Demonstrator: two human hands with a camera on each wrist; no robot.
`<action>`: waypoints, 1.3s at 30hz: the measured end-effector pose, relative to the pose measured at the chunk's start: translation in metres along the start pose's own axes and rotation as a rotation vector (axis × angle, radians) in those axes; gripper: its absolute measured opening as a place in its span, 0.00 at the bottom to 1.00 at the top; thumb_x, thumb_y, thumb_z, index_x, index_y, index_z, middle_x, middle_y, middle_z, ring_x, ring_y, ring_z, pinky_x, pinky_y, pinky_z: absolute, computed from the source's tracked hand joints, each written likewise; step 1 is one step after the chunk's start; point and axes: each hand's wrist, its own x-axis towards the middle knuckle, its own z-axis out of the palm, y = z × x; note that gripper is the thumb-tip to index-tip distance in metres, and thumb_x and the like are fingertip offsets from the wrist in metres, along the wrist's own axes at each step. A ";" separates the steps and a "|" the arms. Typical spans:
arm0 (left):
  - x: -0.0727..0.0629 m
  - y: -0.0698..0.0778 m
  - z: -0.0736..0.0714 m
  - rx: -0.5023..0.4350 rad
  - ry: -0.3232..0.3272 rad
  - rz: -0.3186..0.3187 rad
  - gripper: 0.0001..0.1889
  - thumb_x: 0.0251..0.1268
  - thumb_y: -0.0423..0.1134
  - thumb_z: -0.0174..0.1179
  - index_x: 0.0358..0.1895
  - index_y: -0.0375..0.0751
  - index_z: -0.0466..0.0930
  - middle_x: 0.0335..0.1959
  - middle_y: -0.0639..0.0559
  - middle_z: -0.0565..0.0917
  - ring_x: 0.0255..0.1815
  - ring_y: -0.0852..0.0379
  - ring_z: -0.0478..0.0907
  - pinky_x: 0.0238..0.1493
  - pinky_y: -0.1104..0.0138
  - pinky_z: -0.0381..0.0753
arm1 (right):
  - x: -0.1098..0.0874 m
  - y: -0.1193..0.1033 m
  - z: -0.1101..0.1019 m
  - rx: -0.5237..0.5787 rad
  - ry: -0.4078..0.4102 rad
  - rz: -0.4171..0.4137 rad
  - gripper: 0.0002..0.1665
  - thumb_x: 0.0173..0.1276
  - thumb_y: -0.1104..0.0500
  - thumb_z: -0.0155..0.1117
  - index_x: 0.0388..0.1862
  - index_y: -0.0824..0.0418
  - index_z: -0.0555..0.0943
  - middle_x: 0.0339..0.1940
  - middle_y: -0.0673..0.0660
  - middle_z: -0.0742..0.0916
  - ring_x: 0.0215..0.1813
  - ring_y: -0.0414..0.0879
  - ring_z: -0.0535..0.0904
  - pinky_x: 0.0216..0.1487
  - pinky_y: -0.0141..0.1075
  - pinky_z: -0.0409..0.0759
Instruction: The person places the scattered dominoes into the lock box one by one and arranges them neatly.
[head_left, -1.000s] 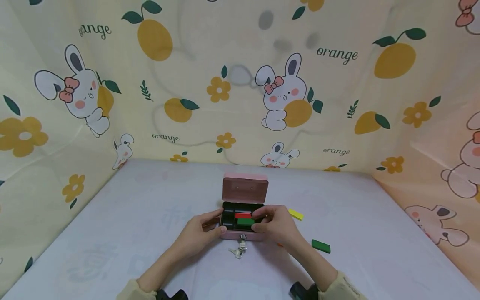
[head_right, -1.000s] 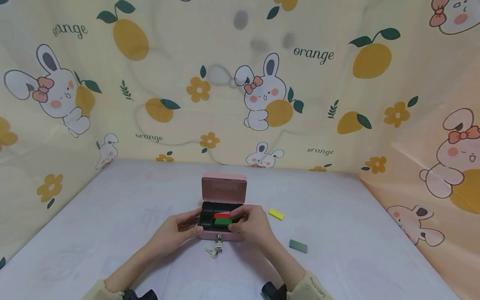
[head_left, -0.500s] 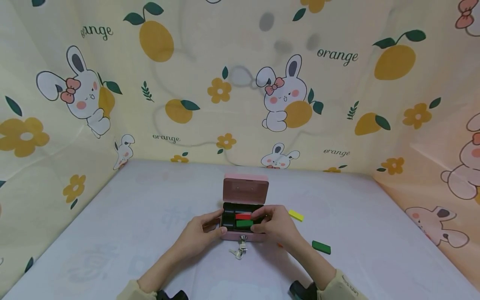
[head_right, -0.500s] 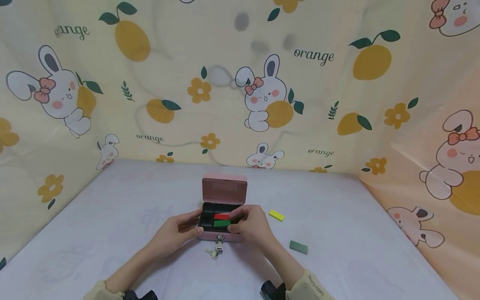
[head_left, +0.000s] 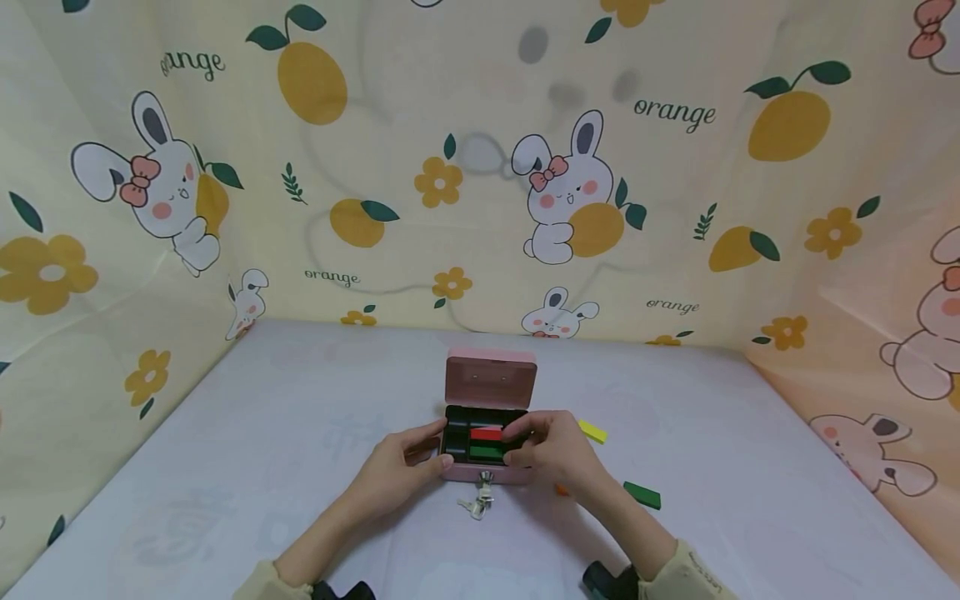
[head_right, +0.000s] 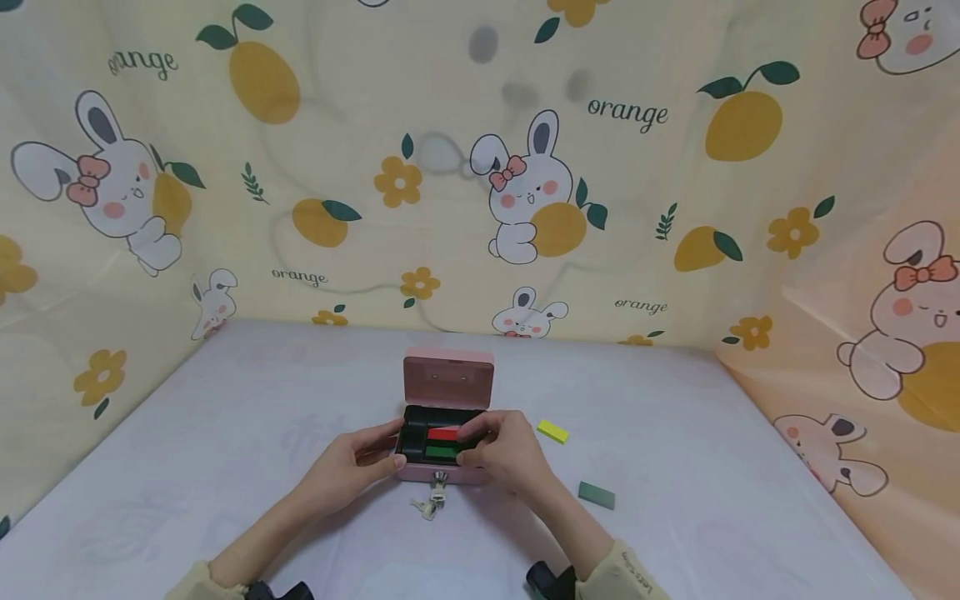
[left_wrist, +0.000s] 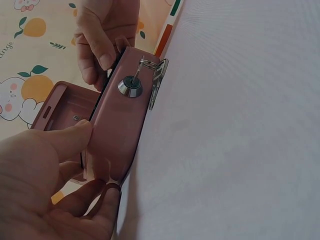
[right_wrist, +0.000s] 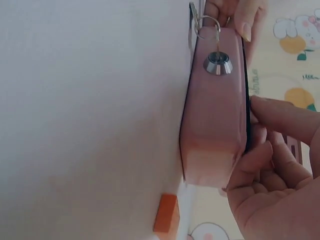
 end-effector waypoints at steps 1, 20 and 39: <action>0.000 0.000 0.000 -0.003 0.001 -0.001 0.32 0.65 0.41 0.67 0.70 0.33 0.69 0.64 0.39 0.75 0.66 0.45 0.71 0.65 0.58 0.71 | -0.001 0.000 -0.002 0.012 -0.001 0.001 0.13 0.50 0.70 0.79 0.35 0.59 0.88 0.37 0.54 0.86 0.33 0.49 0.76 0.32 0.34 0.80; 0.000 0.000 0.000 -0.018 0.015 -0.014 0.32 0.64 0.41 0.68 0.69 0.34 0.69 0.64 0.40 0.75 0.65 0.44 0.71 0.65 0.55 0.71 | -0.034 0.035 -0.097 0.141 0.050 0.093 0.23 0.59 0.59 0.76 0.51 0.68 0.83 0.46 0.61 0.87 0.43 0.50 0.82 0.46 0.41 0.83; 0.000 0.002 0.001 0.003 0.021 -0.028 0.32 0.64 0.41 0.68 0.69 0.34 0.70 0.64 0.40 0.75 0.65 0.43 0.72 0.65 0.55 0.71 | -0.051 0.075 -0.140 0.122 0.027 0.201 0.25 0.58 0.66 0.75 0.54 0.71 0.80 0.50 0.61 0.86 0.48 0.49 0.81 0.44 0.33 0.83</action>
